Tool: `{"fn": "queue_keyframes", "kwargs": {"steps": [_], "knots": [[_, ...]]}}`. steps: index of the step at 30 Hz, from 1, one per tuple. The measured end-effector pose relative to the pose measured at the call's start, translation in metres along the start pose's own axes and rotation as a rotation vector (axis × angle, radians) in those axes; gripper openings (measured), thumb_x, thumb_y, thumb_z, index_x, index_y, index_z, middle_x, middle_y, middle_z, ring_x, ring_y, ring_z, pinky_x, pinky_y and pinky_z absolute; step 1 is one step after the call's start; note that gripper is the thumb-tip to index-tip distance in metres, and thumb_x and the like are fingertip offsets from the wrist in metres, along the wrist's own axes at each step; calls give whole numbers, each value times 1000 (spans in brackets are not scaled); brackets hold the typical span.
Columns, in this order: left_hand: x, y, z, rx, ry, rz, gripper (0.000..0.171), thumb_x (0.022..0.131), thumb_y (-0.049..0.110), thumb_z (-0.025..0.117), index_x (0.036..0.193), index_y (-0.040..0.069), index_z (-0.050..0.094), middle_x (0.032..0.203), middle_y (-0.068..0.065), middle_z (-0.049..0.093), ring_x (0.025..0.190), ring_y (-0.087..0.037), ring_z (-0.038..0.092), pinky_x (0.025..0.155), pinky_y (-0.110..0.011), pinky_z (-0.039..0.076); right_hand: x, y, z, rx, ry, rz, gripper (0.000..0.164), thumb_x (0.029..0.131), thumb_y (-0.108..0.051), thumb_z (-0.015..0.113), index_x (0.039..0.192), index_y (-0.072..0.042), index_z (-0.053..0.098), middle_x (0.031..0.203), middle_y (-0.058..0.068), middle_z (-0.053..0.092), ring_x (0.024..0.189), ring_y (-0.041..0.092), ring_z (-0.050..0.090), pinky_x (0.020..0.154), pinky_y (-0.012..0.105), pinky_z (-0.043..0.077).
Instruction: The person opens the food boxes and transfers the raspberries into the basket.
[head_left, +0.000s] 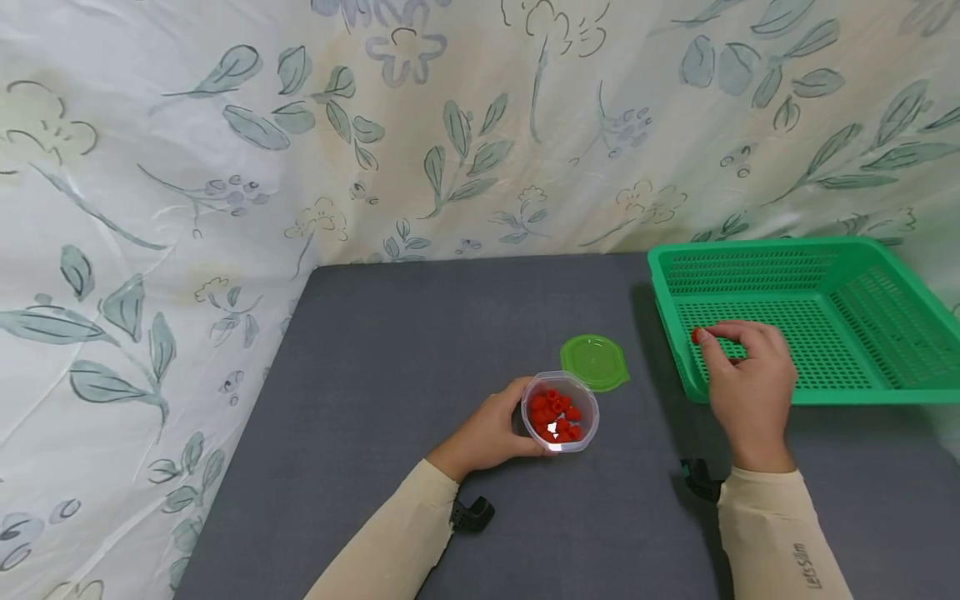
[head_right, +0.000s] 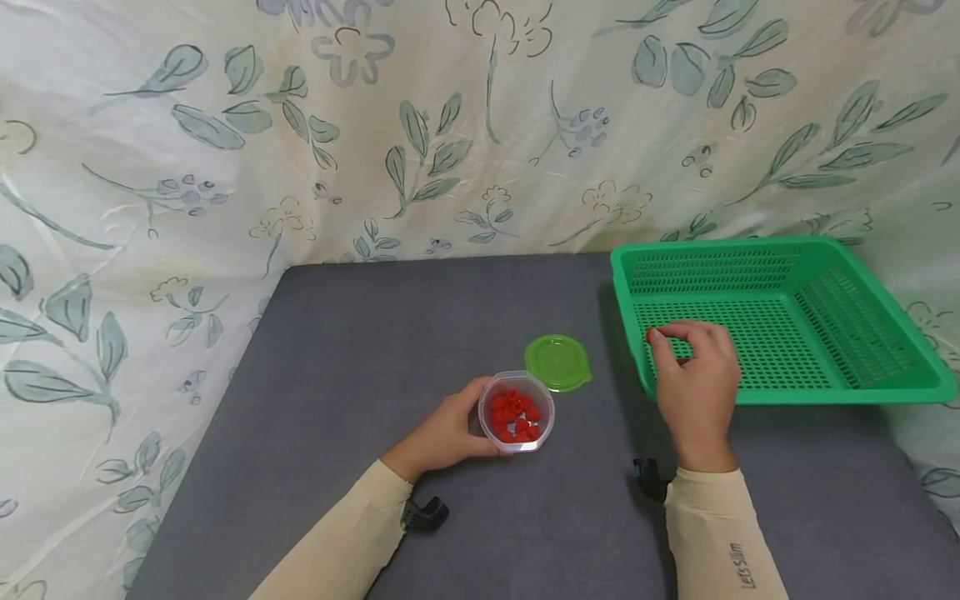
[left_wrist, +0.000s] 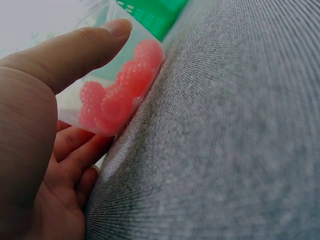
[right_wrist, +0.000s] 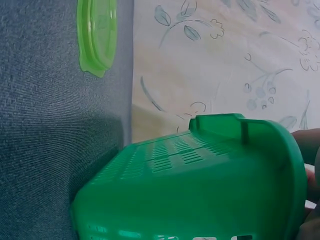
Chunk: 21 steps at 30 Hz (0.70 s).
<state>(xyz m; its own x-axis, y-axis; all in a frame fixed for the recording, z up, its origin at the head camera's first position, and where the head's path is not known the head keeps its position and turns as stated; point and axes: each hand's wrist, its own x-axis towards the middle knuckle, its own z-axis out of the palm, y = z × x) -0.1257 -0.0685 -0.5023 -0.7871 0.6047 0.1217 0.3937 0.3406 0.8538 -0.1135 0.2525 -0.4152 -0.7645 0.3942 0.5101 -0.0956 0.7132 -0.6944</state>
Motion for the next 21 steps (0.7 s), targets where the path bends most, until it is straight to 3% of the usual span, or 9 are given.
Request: {"fn": "queue_keyframes", "kwargs": {"steps": [6,13,21], "knots": [[0,1,0,-5,4,-10,87,72,41,83,144,24,36,135,13,49,121,-3,45,100,-33,38,-1,1,1,-46,-26,0,22,89,-24,68,98,-4,74,107,8,60,92,27,57,63,22,39],[0,1,1,-12,1,-23,87,72,35,84,144,26,36,134,14,50,119,-3,46,100,-33,38,-3,0,3,-97,-109,-51,25,90,-30,67,103,-9,72,100,11,64,71,25,61,58,41,41],[0,-2,2,-5,3,-6,86,73,36,83,144,26,36,134,14,49,119,-3,46,100,-33,38,-6,-3,4,-92,-130,-90,25,89,-33,68,104,-14,73,91,5,66,64,13,56,51,35,39]]}}
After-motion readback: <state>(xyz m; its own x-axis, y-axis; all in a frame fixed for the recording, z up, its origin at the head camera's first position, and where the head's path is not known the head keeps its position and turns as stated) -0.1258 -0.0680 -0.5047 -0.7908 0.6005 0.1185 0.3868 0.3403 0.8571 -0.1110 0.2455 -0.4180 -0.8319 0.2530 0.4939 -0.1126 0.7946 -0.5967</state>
